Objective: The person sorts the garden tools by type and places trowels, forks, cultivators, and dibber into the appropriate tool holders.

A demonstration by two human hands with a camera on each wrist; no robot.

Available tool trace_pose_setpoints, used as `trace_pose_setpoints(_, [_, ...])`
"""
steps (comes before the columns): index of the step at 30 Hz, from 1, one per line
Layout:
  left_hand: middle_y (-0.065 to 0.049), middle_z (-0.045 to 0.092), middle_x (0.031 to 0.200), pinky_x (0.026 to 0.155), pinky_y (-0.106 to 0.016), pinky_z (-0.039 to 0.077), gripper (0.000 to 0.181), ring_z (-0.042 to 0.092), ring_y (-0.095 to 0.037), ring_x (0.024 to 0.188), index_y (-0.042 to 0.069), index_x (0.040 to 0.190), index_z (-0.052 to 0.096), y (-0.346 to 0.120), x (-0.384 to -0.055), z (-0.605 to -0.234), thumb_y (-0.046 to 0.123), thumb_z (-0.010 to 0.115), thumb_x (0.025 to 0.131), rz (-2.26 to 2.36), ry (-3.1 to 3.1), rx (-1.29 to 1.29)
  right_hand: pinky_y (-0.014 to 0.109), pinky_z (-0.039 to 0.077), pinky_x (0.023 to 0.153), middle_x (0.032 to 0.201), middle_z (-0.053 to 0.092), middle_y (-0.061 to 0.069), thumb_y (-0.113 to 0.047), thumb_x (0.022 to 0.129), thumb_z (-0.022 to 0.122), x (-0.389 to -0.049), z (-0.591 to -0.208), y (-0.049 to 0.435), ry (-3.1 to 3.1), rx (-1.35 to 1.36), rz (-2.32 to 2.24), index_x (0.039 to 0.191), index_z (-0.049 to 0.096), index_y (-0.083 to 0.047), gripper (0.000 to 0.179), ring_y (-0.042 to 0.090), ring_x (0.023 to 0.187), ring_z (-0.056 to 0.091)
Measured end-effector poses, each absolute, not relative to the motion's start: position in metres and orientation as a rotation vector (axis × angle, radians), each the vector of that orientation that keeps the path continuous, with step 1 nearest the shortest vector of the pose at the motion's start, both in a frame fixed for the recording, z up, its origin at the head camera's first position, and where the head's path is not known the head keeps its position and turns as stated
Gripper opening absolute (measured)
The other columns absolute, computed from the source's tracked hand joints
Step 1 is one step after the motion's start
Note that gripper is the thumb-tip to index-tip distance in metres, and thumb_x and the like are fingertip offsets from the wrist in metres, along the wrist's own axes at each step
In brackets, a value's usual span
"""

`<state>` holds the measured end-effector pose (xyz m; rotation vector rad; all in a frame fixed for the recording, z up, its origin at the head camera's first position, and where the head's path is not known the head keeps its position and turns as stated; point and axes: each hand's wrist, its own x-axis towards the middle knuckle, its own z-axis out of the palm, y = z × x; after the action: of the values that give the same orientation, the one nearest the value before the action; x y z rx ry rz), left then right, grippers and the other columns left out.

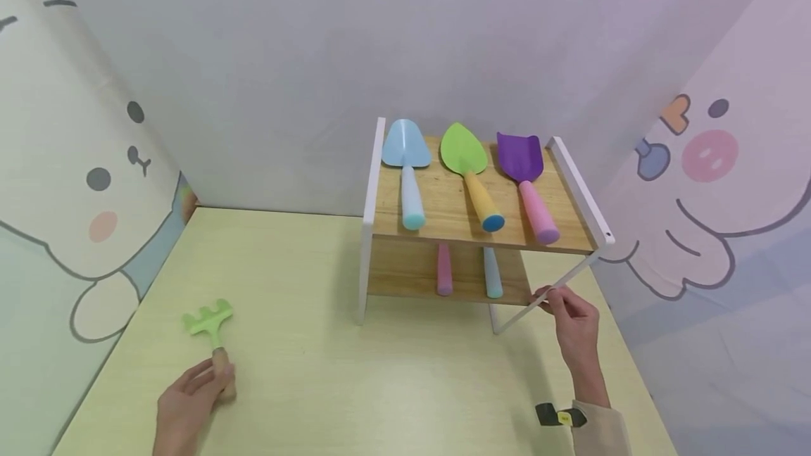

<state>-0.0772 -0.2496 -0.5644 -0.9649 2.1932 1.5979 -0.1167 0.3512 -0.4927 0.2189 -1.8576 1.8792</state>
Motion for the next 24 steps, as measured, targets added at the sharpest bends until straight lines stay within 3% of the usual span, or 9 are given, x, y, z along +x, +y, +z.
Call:
trace_pose_setpoints(6, [-0.026,0.051,0.149,0.072,-0.014,0.054,0.098,0.061,0.009,0.082,0.0,0.157,0.033,-0.242,-0.074,-0.563,0.051,0.079,0.088,1.632,2.157,-0.897,0.026,0.061,0.081,0.092,0.076,0.005,0.009,0.102,0.055,-0.117,-0.494,0.351,-1.842,0.245,1.887,0.095,0.068,0.017,0.017,0.014,0.084,0.076])
trace_pose_setpoints(13, [-0.029,0.046,0.151,0.076,-0.017,0.056,0.094,0.058,0.014,0.082,-0.002,0.157,0.029,-0.232,-0.068,-0.556,0.046,0.076,0.092,1.649,2.161,-0.805,0.026,0.061,0.081,0.092,0.076,0.004,0.007,0.102,0.055,-0.117,-0.494,0.351,-1.844,0.256,1.888,0.096,0.068,0.017,0.017,0.014,0.084,0.076])
trace_pose_setpoints(21, [-0.027,0.052,0.147,0.077,-0.019,0.056,0.092,0.058,0.013,0.084,0.002,0.156,0.033,-0.218,-0.064,-0.549,0.048,0.079,0.09,1.647,2.212,-0.784,0.026,0.06,0.081,0.093,0.076,0.007,0.01,0.102,0.054,-0.118,-0.496,0.352,-1.815,0.299,1.905,0.095,0.068,0.016,0.017,0.015,0.086,0.076])
trace_pose_setpoints(24, [-0.017,0.061,0.139,0.077,-0.02,0.056,0.085,0.06,0.012,0.085,0.005,0.154,0.036,-0.212,-0.061,-0.546,0.042,0.079,0.091,1.702,2.199,-0.762,0.025,0.06,0.081,0.093,0.076,0.007,0.009,0.102,0.054,-0.118,-0.496,0.352,-1.814,0.298,1.904,0.095,0.068,0.016,0.017,0.015,0.086,0.076])
